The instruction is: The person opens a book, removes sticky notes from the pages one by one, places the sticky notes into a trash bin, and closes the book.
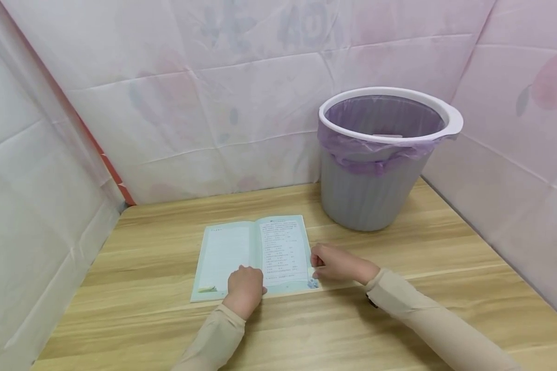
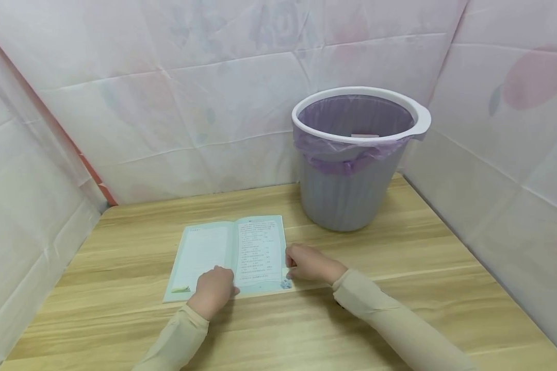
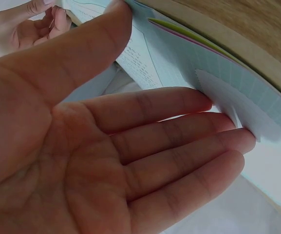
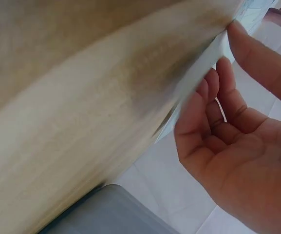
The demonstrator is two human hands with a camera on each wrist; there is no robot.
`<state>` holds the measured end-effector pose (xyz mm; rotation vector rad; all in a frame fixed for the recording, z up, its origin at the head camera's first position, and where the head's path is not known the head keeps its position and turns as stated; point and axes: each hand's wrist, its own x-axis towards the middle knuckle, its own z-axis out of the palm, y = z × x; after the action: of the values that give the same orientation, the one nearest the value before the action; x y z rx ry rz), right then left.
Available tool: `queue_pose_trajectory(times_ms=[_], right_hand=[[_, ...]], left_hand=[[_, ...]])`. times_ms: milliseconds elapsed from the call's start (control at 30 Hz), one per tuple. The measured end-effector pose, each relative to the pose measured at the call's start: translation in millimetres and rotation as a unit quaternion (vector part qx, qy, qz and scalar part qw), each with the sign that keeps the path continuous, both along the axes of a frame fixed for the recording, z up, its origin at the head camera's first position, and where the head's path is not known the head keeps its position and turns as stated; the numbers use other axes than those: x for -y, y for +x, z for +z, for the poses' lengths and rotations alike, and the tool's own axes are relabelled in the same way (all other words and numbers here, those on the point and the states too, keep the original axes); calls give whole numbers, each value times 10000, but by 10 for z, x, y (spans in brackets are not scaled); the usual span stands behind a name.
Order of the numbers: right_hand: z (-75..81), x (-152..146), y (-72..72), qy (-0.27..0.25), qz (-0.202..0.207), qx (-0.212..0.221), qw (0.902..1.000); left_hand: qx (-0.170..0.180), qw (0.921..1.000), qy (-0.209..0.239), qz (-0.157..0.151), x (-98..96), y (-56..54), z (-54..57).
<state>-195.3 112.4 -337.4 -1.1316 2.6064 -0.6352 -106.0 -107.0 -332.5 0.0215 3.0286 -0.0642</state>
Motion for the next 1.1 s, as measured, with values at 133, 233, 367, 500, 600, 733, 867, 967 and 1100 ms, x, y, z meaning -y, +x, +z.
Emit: queue_pose_trajectory(times_ms=[133,233,367,500,600,733,867,967,1100], right_hand=[[8,9,47,-134,-112,-255,9995],[13,7,86,-258,-182,-451,9985],[23,0,127,-408,-244,-627,9969],[44,-5,157,-584,-188,-933,9937],[66,-9,178,-698,-140,-1098,9914],[101,-29,195,-795,-6,-995,9919],[179,-87,180,-1159,359,-851,9890],[377,-173,140,-1875,684,-1314,9710],[898,-314,46,-2959,726,-2745,9120]], left_hand=[[-9,10000,-25,-1,3,-3,21],[12,10000,-41,1,5,-4,38],[33,10000,-26,38,10,-6,57],[62,10000,-10,63,24,-9,45],[88,9999,-18,49,31,-8,25],[72,10000,-17,61,35,-3,18],[68,9999,28,91,36,4,19],[77,9999,94,74,25,11,19],[62,9999,77,51,4,27,12]])
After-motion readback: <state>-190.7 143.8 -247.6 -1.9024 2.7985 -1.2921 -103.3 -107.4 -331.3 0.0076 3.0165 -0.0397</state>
